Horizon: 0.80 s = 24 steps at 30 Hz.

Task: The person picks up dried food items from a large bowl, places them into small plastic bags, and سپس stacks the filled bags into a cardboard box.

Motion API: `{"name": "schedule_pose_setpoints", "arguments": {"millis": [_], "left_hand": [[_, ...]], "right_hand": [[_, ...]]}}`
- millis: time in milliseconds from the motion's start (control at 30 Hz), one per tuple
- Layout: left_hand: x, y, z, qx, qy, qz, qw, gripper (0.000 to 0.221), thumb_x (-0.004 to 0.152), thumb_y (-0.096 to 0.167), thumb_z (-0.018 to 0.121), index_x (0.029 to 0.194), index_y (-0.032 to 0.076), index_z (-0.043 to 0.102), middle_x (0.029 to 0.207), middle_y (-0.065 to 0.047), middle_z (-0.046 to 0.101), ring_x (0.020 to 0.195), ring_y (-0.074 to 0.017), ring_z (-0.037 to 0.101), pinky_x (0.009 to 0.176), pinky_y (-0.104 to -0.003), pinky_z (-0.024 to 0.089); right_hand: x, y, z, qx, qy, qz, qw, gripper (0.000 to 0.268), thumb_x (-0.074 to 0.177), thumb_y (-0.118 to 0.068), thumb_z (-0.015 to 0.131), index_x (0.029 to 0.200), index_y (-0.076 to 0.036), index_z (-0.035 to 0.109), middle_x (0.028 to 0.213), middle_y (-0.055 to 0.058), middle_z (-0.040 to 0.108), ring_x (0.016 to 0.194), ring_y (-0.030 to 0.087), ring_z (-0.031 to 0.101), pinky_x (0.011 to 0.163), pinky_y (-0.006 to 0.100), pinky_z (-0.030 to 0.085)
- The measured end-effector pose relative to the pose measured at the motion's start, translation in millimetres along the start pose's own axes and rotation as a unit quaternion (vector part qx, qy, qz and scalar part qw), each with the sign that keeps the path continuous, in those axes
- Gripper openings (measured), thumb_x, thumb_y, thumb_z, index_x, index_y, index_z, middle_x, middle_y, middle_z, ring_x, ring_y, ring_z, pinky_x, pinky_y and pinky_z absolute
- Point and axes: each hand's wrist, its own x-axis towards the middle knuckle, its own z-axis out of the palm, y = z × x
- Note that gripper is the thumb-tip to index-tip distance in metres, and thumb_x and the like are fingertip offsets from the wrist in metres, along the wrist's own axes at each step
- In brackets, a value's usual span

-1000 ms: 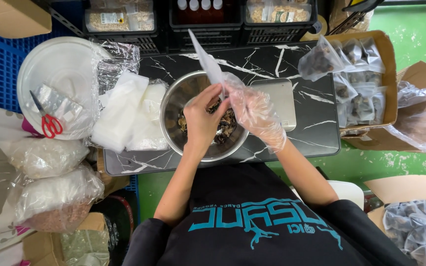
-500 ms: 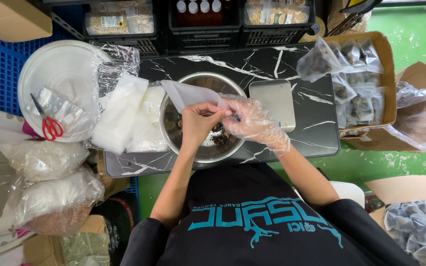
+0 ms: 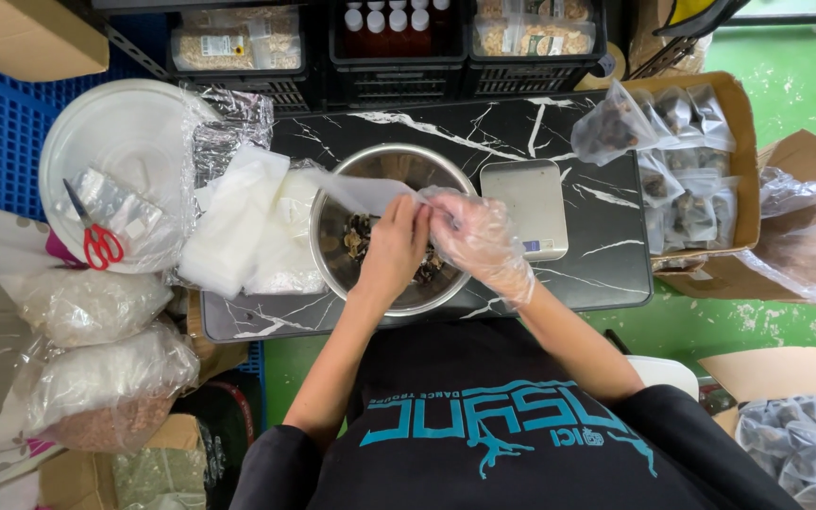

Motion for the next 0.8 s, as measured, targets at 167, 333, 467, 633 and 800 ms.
{"name": "schedule_pose_setpoints", "arguments": {"millis": [167,333,467,633,800], "left_hand": [[11,10,1,0.090,-0.050,0.064,0.993,0.019,0.106,0.010,0.050,0.088,0.004,0.047,0.078,-0.005,0.044,0.052,-0.0281,0.062,0.041,-0.034,0.051],[10,14,17,0.073,-0.077,0.046,0.993,0.009,0.101,0.005,0.050,0.093,0.001,0.046,0.082,-0.012,0.049,0.061,-0.0389,0.066,0.046,-0.043,0.054],[6,-9,41,-0.073,-0.112,-0.084,0.987,0.014,0.094,0.012,0.058,0.089,0.004,0.047,0.074,-0.021,0.055,0.071,-0.0510,0.066,0.059,-0.056,0.048],[37,-3,1,-0.188,-0.139,-0.133,0.963,0.021,0.096,0.020,0.059,0.080,0.011,0.048,0.060,-0.007,0.064,0.060,-0.0287,0.071,0.056,-0.036,0.054],[30,-20,13,-0.030,-0.117,-0.022,0.992,0.015,0.098,0.008,0.053,0.084,0.005,0.047,0.069,-0.017,0.054,0.064,-0.0435,0.067,0.051,-0.045,0.050]], "right_hand": [[-2,-2,-7,0.174,0.080,0.033,0.981,0.008,0.092,-0.010,0.069,0.096,-0.014,0.075,0.074,0.005,0.074,0.070,0.021,0.073,0.066,0.033,0.056],[3,-8,-13,0.219,0.098,0.077,0.968,0.009,0.094,-0.005,0.068,0.093,-0.009,0.076,0.074,0.007,0.074,0.072,0.012,0.067,0.067,0.030,0.055],[10,-7,-21,0.239,0.097,0.054,0.965,0.014,0.093,0.000,0.066,0.104,-0.003,0.074,0.075,0.009,0.072,0.069,0.012,0.061,0.066,0.034,0.054],[12,-14,-24,0.220,0.088,-0.077,0.968,0.016,0.094,0.004,0.062,0.101,-0.009,0.069,0.078,0.006,0.072,0.069,0.023,0.070,0.067,0.034,0.056],[13,-45,-45,0.161,-0.041,0.000,0.986,0.015,0.089,-0.004,0.058,0.088,-0.011,0.071,0.066,0.003,0.067,0.062,0.024,0.069,0.059,0.037,0.053]]}}
